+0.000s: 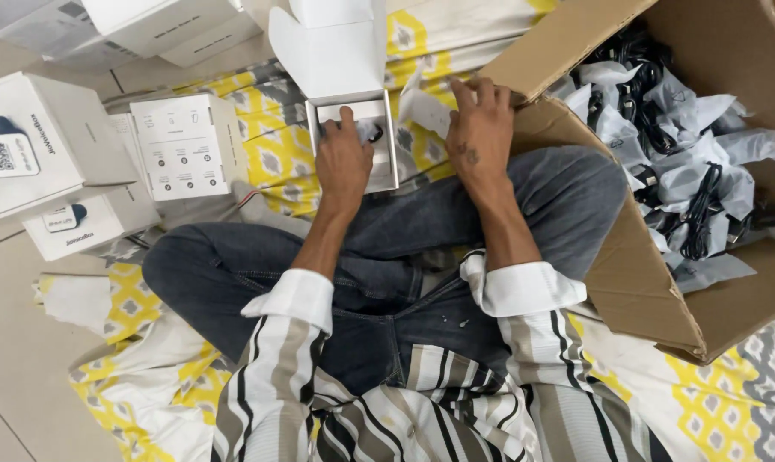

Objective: The person unboxes and inspects electronic communication devices from retail and shipping packaging.

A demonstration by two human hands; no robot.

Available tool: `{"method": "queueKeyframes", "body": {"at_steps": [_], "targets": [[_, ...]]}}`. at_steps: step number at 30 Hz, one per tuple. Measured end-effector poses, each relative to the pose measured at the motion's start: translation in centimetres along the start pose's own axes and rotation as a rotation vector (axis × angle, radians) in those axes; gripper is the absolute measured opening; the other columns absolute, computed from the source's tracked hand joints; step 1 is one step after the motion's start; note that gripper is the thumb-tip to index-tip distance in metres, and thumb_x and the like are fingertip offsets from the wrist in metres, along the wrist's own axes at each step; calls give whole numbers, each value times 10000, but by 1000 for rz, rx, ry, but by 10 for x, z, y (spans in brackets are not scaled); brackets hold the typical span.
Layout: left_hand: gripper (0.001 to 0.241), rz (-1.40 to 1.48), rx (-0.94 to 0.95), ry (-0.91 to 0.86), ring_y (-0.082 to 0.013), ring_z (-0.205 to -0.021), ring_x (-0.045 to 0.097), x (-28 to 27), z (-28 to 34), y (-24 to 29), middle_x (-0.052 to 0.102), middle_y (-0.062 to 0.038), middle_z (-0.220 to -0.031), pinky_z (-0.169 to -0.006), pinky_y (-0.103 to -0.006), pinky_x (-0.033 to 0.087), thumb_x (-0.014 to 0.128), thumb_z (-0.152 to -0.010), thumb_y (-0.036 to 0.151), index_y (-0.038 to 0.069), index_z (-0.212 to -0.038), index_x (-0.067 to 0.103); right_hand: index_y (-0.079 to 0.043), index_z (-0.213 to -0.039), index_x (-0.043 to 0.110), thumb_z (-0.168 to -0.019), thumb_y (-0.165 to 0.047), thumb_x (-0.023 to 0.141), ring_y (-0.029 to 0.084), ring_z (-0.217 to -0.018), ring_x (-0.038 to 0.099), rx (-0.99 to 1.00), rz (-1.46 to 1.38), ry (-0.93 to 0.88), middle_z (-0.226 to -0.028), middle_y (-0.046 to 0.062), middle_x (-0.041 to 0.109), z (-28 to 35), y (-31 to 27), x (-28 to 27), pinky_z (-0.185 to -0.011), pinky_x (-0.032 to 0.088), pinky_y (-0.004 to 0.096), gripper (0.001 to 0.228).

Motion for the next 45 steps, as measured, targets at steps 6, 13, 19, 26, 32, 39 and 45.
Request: {"method": "queueKeyframes", "body": {"at_steps": [6, 13, 19, 26, 32, 39, 45], "targets": [[384, 190, -25, 73, -414, -896, 668, -102, 63, 5, 633, -242, -1033, -779, -486, 538, 726, -907, 158, 54, -1270, 661, -58, -1048, 726, -877, -34, 671, 354, -964, 627, -189, -224, -174, -981, 136, 638, 3, -59, 38, -797, 542, 478, 181], [424, 720, -262, 64, -232, -935, 697, -110, 133, -55, 715, -137, -1179, -831, -336, 562, 586, -964, 97, 60, -1385, 631, -25, -923, 712, -847, -128, 624, 342, -995, 644, -291, 76, -504, -1038, 165, 662, 40, -70, 196, -716, 577, 461, 156], [440, 1289, -490, 6, -163, -979, 700, -87, 149, -74, 712, -142, -1128, -934, -301, 555, 536, -1037, 123, -6, -1458, 539, -53, -1020, 701, -830, -148, 653, 325, -1095, 610, -330, 187, -443, -1092, 134, 648, 28, -77, 169, -867, 566, 468, 218], [471, 1291, -84, 77, -179, -1173, 630, -101, 77, 64, 588, -115, -1352, -1008, -336, 522, 649, -1022, 114, -6, -1450, 494, -85, -1233, 545, -1050, -223, 569, 205, -936, 676, 501, -1248, -273, -1126, 89, 567, 24, -52, -18, -747, 586, 364, 231], [559, 854, 649, -111, -309, -1296, 632, -48, 35, 277, 622, -126, -1377, -1131, -418, 519, 786, -975, 115, 79, -1462, 515, -106, -1393, 485, -1174, -219, 502, 124, -809, 600, 619, -1350, 410, -1098, 56, 645, 119, 69, -176, -664, 466, 265, 248], [627, 422, 1046, -362, -358, -1310, 556, 98, 43, 443, 580, -167, -1366, -1116, -467, 477, 787, -941, 178, 34, -1461, 467, -92, -1446, 485, -1123, -291, 514, 68, -675, 540, 940, -713, 766, -1115, 17, 668, 220, 210, -244, -556, 436, 224, 381], [661, 382, 1003, -75, -374, -1300, 523, 49, 21, 392, 504, -248, -1483, -1151, -602, 286, 827, -900, 209, -6, -1432, 498, 14, -1447, 511, -1114, -200, 628, 386, -1231, 622, 545, 539, 459, -1406, 245, 591, 201, 188, -259, -1003, 550, 433, 413]]}}
Point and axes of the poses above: each hand's wrist, its own z-axis away from the middle knuckle, its own x-axis out of the palm, y = z × x, the point moved 4 cm from there along -z, towards the middle knuckle
